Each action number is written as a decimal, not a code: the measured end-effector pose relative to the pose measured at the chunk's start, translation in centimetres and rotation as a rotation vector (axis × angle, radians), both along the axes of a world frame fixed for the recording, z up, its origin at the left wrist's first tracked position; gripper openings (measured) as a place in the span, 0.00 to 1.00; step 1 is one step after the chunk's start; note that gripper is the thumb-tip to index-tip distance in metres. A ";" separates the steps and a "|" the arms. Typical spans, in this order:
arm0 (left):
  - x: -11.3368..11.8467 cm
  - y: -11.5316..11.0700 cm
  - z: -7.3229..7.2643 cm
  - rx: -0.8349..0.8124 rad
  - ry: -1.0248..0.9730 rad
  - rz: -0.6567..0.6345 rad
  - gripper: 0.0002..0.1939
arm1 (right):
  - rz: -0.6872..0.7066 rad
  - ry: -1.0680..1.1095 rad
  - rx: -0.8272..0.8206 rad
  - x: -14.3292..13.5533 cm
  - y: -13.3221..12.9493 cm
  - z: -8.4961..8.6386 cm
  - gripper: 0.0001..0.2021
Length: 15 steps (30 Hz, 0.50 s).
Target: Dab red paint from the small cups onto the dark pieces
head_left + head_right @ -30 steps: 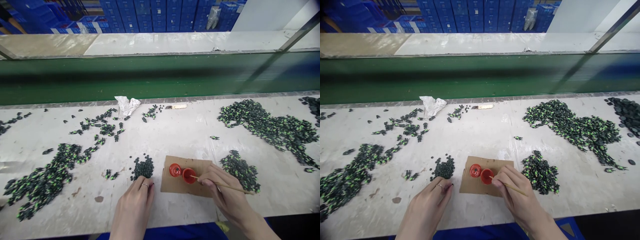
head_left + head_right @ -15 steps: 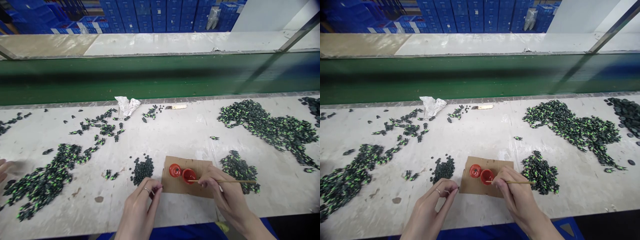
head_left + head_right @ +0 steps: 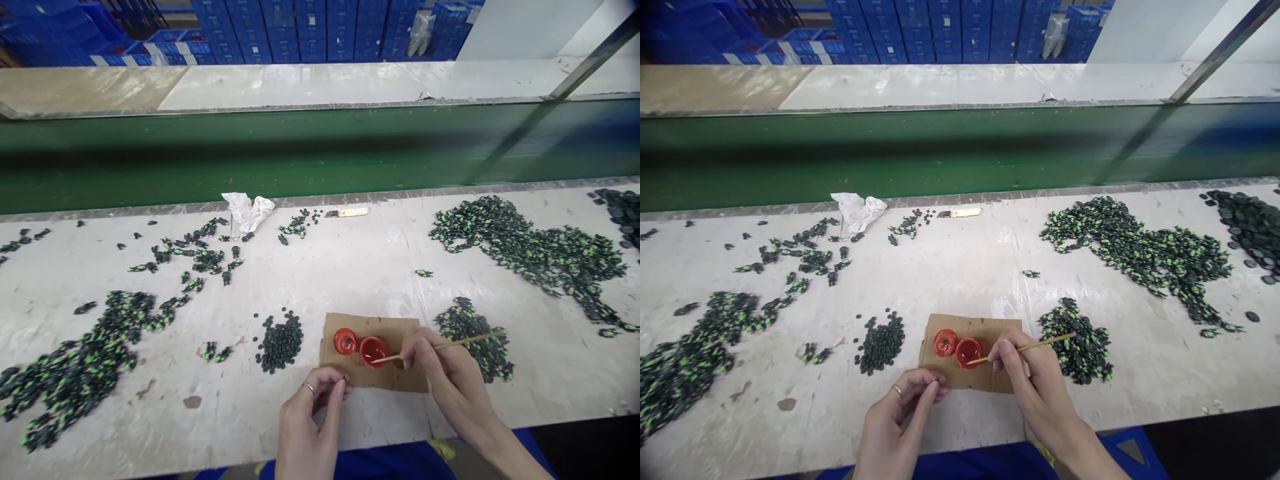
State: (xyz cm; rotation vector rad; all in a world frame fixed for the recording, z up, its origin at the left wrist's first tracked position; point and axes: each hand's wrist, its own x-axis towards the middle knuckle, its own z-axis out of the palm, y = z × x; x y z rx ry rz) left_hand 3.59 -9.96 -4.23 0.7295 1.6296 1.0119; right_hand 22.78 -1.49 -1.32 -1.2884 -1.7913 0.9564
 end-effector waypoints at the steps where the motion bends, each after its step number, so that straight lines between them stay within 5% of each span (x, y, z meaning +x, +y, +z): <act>1: 0.1 -0.1 -0.1 -0.002 -0.006 0.009 0.10 | -0.001 0.001 0.000 0.0 0.0 0.0 0.20; 10: 0.8 0.1 0.0 -0.019 -0.079 0.105 0.13 | -0.051 0.063 -0.045 0.3 -0.3 -0.2 0.21; 15: 0.9 0.7 1.5 -0.046 -0.234 0.189 0.21 | -0.169 0.195 -0.121 0.4 -0.5 -0.4 0.20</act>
